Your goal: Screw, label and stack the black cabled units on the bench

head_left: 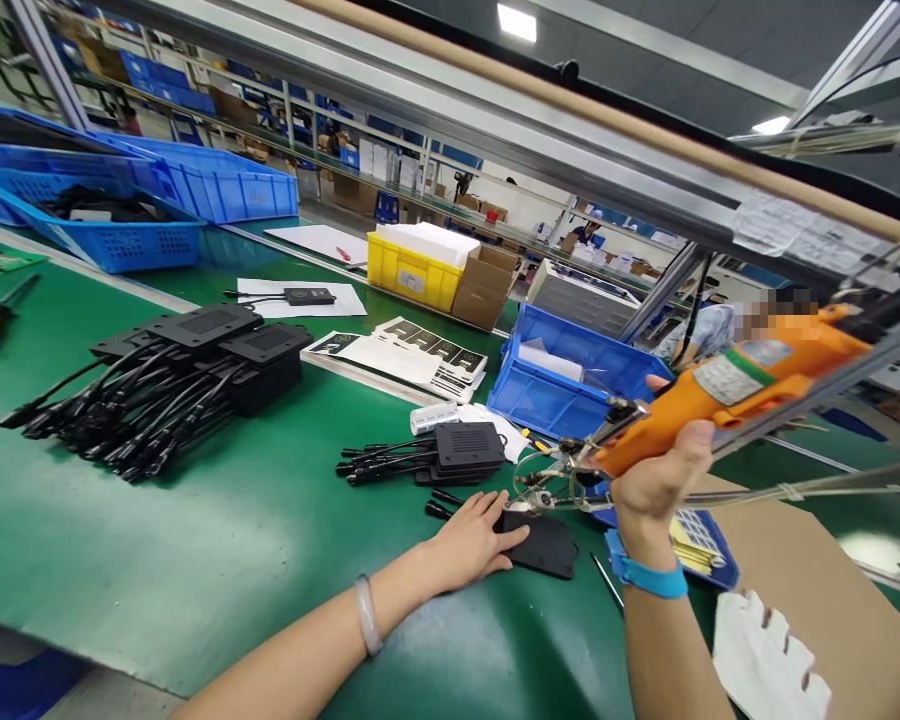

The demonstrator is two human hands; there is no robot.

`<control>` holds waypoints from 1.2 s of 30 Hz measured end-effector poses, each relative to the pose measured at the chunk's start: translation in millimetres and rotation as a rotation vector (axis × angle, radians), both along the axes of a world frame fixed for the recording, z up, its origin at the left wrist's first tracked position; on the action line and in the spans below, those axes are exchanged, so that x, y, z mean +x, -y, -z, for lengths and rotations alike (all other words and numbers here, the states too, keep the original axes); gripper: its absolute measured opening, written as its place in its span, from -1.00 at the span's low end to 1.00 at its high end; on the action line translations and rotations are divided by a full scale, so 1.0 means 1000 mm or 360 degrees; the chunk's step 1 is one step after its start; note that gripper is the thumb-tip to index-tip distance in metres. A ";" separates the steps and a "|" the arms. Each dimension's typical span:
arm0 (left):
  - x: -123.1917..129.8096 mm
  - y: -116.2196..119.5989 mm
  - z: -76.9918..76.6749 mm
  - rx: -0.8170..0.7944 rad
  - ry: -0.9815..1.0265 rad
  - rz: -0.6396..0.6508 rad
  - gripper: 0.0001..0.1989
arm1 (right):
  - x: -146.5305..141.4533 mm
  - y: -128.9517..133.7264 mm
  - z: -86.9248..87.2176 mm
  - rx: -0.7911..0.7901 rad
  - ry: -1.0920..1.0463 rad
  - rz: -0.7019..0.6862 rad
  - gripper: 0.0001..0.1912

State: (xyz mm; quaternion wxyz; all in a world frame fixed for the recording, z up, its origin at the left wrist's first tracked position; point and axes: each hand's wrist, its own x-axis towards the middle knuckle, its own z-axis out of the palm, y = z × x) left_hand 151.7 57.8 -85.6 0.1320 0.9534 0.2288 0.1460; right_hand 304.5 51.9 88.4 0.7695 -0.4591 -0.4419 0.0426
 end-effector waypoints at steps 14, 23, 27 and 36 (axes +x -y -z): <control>0.002 -0.002 0.001 -0.0010 -0.0024 -0.0042 -0.43 | -0.004 -0.017 0.043 -0.0091 -0.0064 -0.0108 -0.46; 0.002 -0.003 0.001 -0.0021 -0.0022 -0.0032 -0.43 | -0.007 -0.015 0.045 -0.0131 -0.0028 -0.0072 -0.53; 0.002 -0.004 -0.001 -0.0030 -0.0007 -0.0028 -0.43 | -0.010 -0.017 0.045 -0.0159 -0.0009 -0.0092 -0.54; 0.004 -0.004 0.000 -0.0049 0.0022 -0.0021 -0.42 | -0.023 -0.018 0.055 -0.0191 0.0019 -0.0174 -0.54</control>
